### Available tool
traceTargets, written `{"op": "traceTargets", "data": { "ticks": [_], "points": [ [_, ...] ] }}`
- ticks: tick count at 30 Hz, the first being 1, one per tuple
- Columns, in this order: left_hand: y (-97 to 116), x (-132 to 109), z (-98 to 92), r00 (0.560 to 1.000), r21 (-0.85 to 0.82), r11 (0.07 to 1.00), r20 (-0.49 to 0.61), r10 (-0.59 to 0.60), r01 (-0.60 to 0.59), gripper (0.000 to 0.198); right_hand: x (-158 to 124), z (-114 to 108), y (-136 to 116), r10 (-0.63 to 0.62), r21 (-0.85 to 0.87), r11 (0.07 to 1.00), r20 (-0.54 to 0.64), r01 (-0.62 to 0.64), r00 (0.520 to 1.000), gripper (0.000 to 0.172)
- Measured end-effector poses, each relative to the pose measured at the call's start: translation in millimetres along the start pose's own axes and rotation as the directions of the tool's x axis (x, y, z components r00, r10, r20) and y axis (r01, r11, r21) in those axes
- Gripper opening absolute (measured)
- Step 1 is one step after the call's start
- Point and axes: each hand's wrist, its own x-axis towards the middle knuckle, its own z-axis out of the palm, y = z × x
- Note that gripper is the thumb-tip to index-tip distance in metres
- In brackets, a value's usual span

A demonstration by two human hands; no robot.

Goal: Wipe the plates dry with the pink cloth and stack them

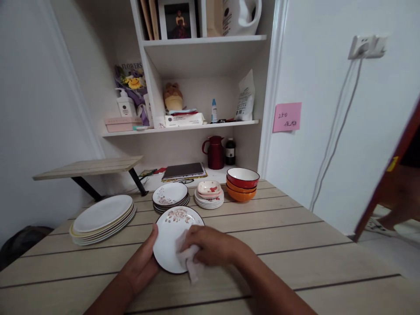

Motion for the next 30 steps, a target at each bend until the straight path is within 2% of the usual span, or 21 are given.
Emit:
{"op": "traceTargets", "data": {
  "ticks": [2, 5, 8, 10, 13, 17, 19, 22, 24, 26, 28, 30],
  "points": [
    [1, 0, -1.3, 1.0, -0.032, 0.999, 0.02, 0.019, -0.019, 0.063, -2, -4, 10, 0.151, -0.08, 0.983, -0.153, -0.165, 0.977, 0.049],
    [1, 0, -0.7, 0.999, -0.063, 0.997, 0.029, 0.043, -0.041, 0.062, 7, 0, 18, 0.282, -0.154, 0.918, -0.39, -0.364, 0.877, 0.05],
    [1, -1, 2.8, 1.0, -0.065, 0.998, -0.001, 0.021, -0.021, 0.063, 25, 11, 14, 0.284, -0.204, 0.878, -0.507, -0.434, 0.814, 0.048],
    [1, -1, 5.4, 1.0, -0.056, 0.998, -0.024, 0.013, -0.014, 0.062, 37, 19, 6, 0.225, -0.238, 0.884, -0.537, -0.402, 0.813, 0.046],
    [0, -1, 8.2, 0.999, -0.063, 0.998, -0.019, 0.03, -0.031, 0.058, 49, 28, -5, 0.064, -0.296, 0.924, -0.505, -0.242, 0.861, 0.05],
    [-1, -1, 8.5, 1.0, -0.098, 0.995, 0.027, -0.005, 0.008, 0.062, 48, 35, -14, -0.156, -0.336, 0.941, -0.349, 0.031, 0.924, 0.059],
    [-1, -1, 7.7, 0.999, -0.096, 0.995, 0.048, -0.021, 0.025, 0.068, 40, 35, -17, -0.203, -0.278, 0.952, -0.25, 0.131, 0.947, 0.059],
    [-1, -1, 5.6, 0.999, -0.061, 0.998, 0.038, 0.004, -0.001, 0.068, 24, 26, -18, -0.225, -0.102, 0.971, -0.081, 0.216, 0.971, 0.05],
    [-1, -1, 3.5, 0.999, -0.045, 0.999, 0.035, 0.003, -0.002, 0.067, 13, 15, -14, -0.2, -0.004, 0.98, 0.019, 0.2, 0.98, 0.044],
    [0, -2, 1.4, 0.999, -0.047, 0.999, 0.04, -0.014, 0.016, 0.067, 4, 3, -6, -0.111, 0.009, 0.994, 0.071, 0.111, 0.991, 0.039],
    [1, -2, 0.3, 0.999, -0.046, 0.999, 0.026, -0.02, 0.021, 0.067, -2, -6, 3, 0.04, -0.063, 0.997, 0.017, -0.038, 0.999, 0.037],
    [3, -4, 1.1, 1.0, -0.034, 0.999, -0.013, -0.007, 0.007, 0.067, -3, -10, 11, 0.194, -0.143, 0.966, -0.142, -0.214, 0.971, 0.039]
  ]
}}
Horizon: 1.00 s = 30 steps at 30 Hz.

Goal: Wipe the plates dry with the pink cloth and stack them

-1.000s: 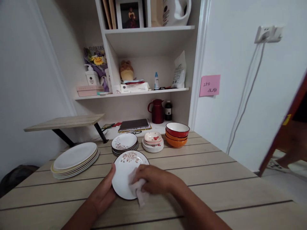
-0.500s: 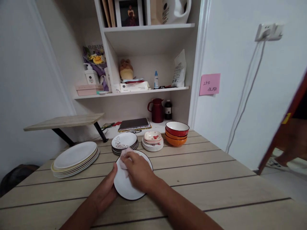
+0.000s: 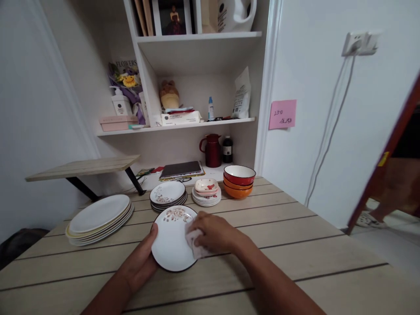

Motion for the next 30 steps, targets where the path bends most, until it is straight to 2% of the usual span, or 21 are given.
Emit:
{"op": "traceTargets", "data": {
  "ticks": [2, 4, 6, 8, 10, 13, 16, 20, 23, 26, 28, 30],
  "points": [
    [1, -1, 2.2, 1.0, 0.005, 1.0, -0.023, 0.005, -0.004, 0.067, 5, 4, 2, 0.122, -0.059, 0.989, -0.147, -0.132, 0.982, 0.042],
    [1, -2, 4.4, 1.0, 0.0, 1.0, -0.018, 0.001, -0.001, 0.066, 11, 12, -2, 0.165, -0.093, 0.977, -0.244, -0.192, 0.956, 0.045],
    [0, -1, 5.4, 1.0, -0.006, 1.0, -0.012, 0.004, -0.004, 0.065, 19, 21, -11, 0.132, -0.121, 0.977, -0.307, -0.176, 0.943, 0.047],
    [-2, 1, 5.0, 1.0, -0.01, 1.0, -0.013, 0.017, -0.017, 0.064, 25, 30, -22, 0.028, -0.139, 0.987, -0.335, -0.079, 0.942, 0.052],
    [-3, 2, 4.0, 1.0, -0.024, 1.0, 0.002, 0.019, -0.019, 0.062, 27, 37, -34, -0.115, -0.148, 0.986, -0.31, 0.072, 0.944, 0.059],
    [-3, 1, 2.3, 0.998, -0.059, 0.998, 0.059, -0.008, 0.012, 0.066, 26, 42, -47, -0.27, -0.133, 0.96, -0.198, 0.247, 0.942, 0.065],
    [-2, -1, 0.6, 0.997, -0.062, 0.998, 0.079, -0.023, 0.028, 0.07, 18, 39, -52, -0.314, -0.042, 0.949, -0.079, 0.311, 0.946, 0.051],
    [-3, 1, -2.2, 0.995, -0.045, 0.999, 0.096, 0.02, -0.016, 0.067, 5, 21, -39, -0.349, 0.128, 0.932, 0.071, 0.339, 0.934, 0.036],
    [-4, 3, -3.0, 0.997, -0.041, 0.999, 0.071, -0.013, 0.016, 0.069, -2, 7, -22, -0.241, 0.112, 0.966, 0.075, 0.232, 0.968, 0.034],
    [-2, 3, -1.0, 0.999, -0.056, 0.998, 0.053, -0.004, 0.007, 0.067, -2, 2, -10, -0.005, -0.015, 1.0, -0.069, 0.004, 0.998, 0.032],
    [0, 1, 1.7, 0.999, -0.052, 0.998, 0.031, 0.023, -0.022, 0.065, 4, 5, -7, 0.115, -0.098, 0.986, -0.199, -0.137, 0.973, 0.031],
    [1, -1, 4.9, 0.999, -0.038, 0.999, 0.009, 0.031, -0.031, 0.064, 13, 11, -10, 0.171, -0.156, 0.961, -0.313, -0.229, 0.934, 0.033]
  ]
}}
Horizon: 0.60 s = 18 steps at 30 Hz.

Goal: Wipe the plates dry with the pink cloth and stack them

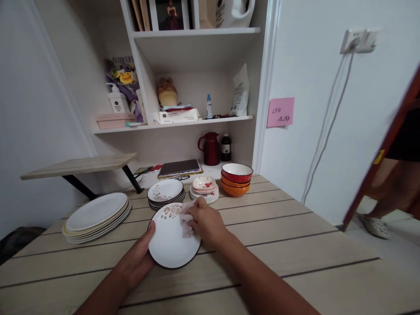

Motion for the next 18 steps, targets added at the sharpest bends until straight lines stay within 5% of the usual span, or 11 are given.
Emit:
{"op": "traceTargets", "data": {
  "ticks": [5, 8, 12, 15, 18],
  "points": [
    [0, -2, 5.4, 1.0, 0.007, 1.0, 0.006, 0.0, 0.0, 0.064, 13, 20, -24, -0.036, -0.012, 0.999, -0.071, 0.035, 0.997, 0.041],
    [-1, -2, 4.5, 1.0, 0.001, 1.0, 0.001, -0.02, 0.02, 0.062, 12, 27, -37, -0.244, 0.082, 0.965, -0.078, 0.25, 0.967, 0.053],
    [-1, 0, -2.2, 0.999, -0.025, 0.999, 0.033, -0.041, 0.042, 0.064, -1, 26, -45, -0.518, 0.21, 0.841, 0.04, 0.499, 0.855, 0.071],
    [-1, 2, -6.8, 0.997, -0.036, 0.997, 0.057, -0.061, 0.063, 0.067, -11, 15, -39, -0.564, 0.337, 0.801, 0.148, 0.495, 0.812, 0.06],
    [-1, 4, -7.5, 0.994, -0.016, 0.996, 0.068, -0.086, 0.087, 0.065, -14, 1, -22, -0.519, 0.385, 0.826, 0.231, 0.412, 0.823, 0.05]
  ]
}}
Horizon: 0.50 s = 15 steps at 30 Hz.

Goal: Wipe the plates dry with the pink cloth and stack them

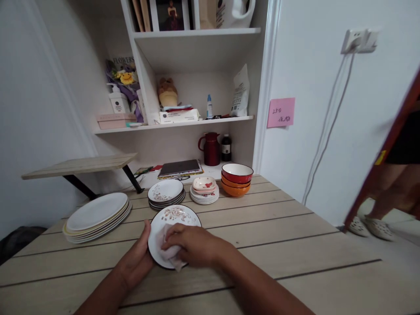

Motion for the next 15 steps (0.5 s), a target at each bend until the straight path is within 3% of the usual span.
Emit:
{"op": "traceTargets", "data": {
  "ticks": [3, 6, 11, 15],
  "points": [
    [0, 0, 0.8, 1.0, 0.016, 1.0, 0.0, 0.007, -0.007, 0.064, -11, -14, 10, 0.139, -0.048, 0.989, -0.001, -0.139, 0.99, 0.046],
    [-1, -1, 1.2, 0.999, 0.024, 0.999, -0.004, 0.04, -0.04, 0.064, -15, -19, 17, 0.29, -0.123, 0.945, -0.112, -0.303, 0.95, 0.048],
    [-1, -3, 5.3, 0.995, 0.019, 0.995, -0.016, 0.1, -0.1, 0.063, -8, -9, 18, 0.447, -0.185, 0.847, -0.259, -0.498, 0.856, 0.043],
    [-1, -4, 9.9, 0.995, 0.046, 0.997, -0.075, 0.069, -0.066, 0.066, 7, 4, 16, 0.477, -0.174, 0.797, -0.404, -0.578, 0.78, 0.043]
  ]
}}
